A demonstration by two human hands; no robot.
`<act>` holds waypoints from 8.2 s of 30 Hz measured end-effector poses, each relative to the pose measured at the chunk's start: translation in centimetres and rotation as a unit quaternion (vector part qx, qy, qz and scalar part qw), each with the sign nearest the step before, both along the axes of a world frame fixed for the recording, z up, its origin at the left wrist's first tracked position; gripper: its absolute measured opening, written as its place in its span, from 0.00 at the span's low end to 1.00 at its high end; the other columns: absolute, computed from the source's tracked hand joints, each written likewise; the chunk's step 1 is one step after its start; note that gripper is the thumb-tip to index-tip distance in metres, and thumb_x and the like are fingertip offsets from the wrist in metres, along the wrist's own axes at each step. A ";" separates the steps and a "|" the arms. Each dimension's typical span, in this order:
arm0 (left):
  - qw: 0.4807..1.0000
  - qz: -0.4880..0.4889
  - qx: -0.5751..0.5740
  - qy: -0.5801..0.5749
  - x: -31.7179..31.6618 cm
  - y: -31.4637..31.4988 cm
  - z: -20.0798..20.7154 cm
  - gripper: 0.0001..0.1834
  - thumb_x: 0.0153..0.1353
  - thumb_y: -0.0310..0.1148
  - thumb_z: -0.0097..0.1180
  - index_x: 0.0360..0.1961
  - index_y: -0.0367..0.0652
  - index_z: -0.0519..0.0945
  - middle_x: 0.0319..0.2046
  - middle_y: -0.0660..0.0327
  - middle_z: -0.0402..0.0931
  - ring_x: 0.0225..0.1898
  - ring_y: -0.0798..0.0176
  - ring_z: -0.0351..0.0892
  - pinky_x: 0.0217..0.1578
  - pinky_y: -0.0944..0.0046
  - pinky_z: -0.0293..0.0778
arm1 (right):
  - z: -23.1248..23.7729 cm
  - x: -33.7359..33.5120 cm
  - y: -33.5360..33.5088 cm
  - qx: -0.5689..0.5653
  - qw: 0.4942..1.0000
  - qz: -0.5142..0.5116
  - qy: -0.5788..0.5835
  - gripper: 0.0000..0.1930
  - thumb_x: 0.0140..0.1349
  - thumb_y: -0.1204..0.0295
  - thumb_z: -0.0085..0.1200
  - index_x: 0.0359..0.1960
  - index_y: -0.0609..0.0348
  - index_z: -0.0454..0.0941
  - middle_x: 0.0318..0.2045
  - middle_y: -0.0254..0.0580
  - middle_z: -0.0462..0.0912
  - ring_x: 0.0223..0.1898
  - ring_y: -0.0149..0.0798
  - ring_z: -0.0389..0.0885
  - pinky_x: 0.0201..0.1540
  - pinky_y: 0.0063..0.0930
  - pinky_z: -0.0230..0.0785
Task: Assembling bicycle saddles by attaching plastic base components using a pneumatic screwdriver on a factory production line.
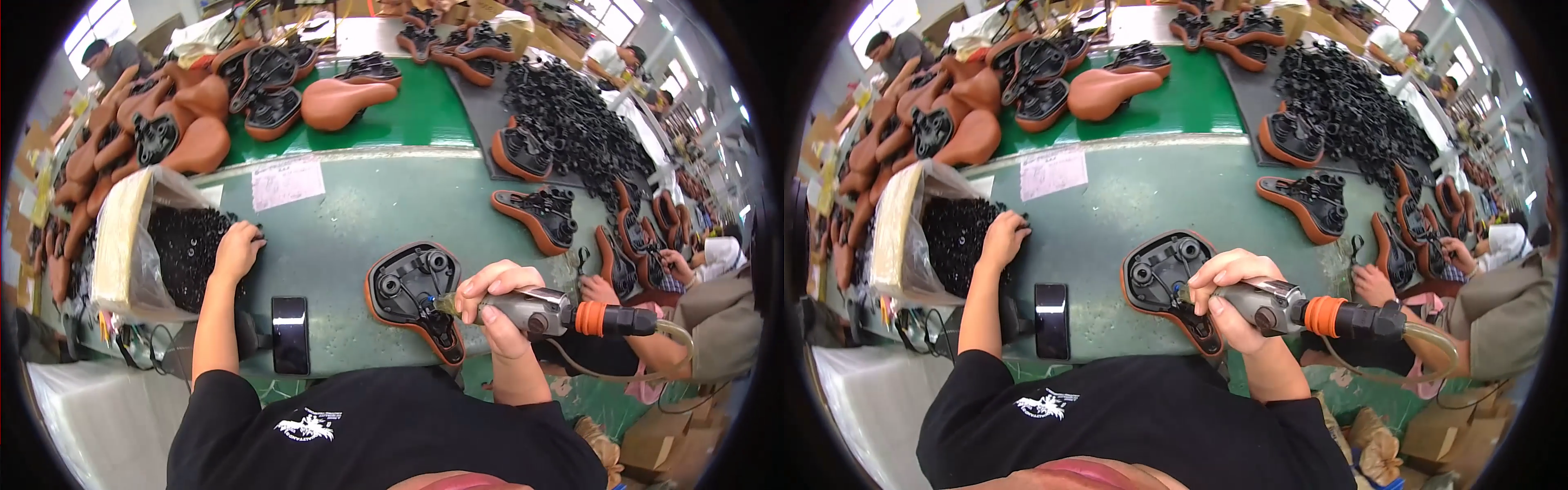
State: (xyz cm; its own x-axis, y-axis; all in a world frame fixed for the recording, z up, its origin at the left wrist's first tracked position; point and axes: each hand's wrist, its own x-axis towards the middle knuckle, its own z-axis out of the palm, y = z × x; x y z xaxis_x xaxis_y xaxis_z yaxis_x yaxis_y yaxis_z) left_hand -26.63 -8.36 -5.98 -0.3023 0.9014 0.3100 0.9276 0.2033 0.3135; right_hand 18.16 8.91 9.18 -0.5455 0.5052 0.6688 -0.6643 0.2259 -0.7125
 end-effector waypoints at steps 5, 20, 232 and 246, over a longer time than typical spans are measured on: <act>0.968 0.026 0.169 -0.185 7.0 2.3 2.4 0.08 0.67 0.27 0.66 0.35 0.36 0.78 0.47 0.51 0.84 0.42 0.54 0.85 0.45 0.58 0.79 | 1.7 3.2 -1.9 0.027 0.998 -0.048 0.009 0.15 0.63 0.86 0.52 0.51 0.60 0.70 0.45 0.60 0.82 0.29 0.36 0.83 0.39 0.37 0.82; 0.583 -0.338 0.032 -0.738 29.4 8.5 7.1 0.09 0.72 0.24 0.62 0.48 0.29 0.87 0.43 0.52 0.83 0.37 0.61 0.86 0.40 0.64 0.82 | 2.0 5.9 0.1 0.031 0.997 -0.012 0.072 0.15 0.65 0.79 0.56 0.49 0.55 0.67 0.43 0.46 0.79 0.27 0.34 0.83 0.32 0.32 0.81; 0.986 0.156 -0.051 0.013 4.7 -0.1 -0.3 0.07 0.60 0.29 0.67 0.37 0.40 0.83 0.40 0.52 0.80 0.47 0.41 0.80 0.49 0.46 0.77 | 2.9 0.9 3.0 -0.027 1.000 0.015 -0.006 0.15 0.59 0.87 0.55 0.46 0.60 0.73 0.43 0.59 0.84 0.29 0.37 0.84 0.37 0.33 0.83; 0.479 -0.222 0.106 -0.843 24.3 6.9 6.8 0.08 0.73 0.21 0.57 0.50 0.34 0.83 0.42 0.54 0.83 0.41 0.61 0.85 0.46 0.59 0.83 | 3.0 0.0 2.6 -0.020 0.989 0.066 0.133 0.16 0.62 0.84 0.56 0.48 0.60 0.67 0.42 0.56 0.81 0.28 0.41 0.85 0.37 0.43 0.84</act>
